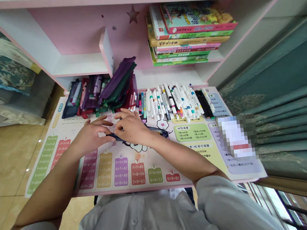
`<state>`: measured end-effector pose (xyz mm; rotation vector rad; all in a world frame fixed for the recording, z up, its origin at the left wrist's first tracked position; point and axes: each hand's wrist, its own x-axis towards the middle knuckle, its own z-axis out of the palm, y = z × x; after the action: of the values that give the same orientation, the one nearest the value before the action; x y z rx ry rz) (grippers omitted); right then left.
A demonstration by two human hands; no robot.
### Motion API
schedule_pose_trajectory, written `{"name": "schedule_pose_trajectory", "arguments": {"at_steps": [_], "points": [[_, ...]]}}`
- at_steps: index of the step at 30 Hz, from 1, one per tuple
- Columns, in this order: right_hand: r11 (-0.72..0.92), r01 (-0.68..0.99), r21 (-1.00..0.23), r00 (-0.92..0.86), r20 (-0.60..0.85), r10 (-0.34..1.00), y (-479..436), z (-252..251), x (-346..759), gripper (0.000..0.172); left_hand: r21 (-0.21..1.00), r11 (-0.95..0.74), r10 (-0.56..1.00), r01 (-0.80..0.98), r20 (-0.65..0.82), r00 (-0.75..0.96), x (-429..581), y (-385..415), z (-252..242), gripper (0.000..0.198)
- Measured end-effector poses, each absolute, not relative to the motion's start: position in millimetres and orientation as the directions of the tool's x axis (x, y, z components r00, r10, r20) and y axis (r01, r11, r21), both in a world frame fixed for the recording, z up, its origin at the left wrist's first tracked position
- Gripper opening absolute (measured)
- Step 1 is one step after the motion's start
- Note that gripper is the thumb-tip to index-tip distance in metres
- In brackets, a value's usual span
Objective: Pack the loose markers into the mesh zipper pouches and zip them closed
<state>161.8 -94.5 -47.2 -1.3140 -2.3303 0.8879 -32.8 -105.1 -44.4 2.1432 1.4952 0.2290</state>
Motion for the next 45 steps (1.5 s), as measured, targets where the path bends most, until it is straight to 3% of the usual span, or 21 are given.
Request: {"name": "schedule_pose_trajectory", "arguments": {"at_steps": [45], "points": [[0.355,0.710,-0.608,-0.485,-0.056,0.873,-90.8,-39.8,172.8,0.027,0.493,-0.216,0.932,0.843,-0.153,0.328,-37.0,-103.6,-42.8,0.015]]}}
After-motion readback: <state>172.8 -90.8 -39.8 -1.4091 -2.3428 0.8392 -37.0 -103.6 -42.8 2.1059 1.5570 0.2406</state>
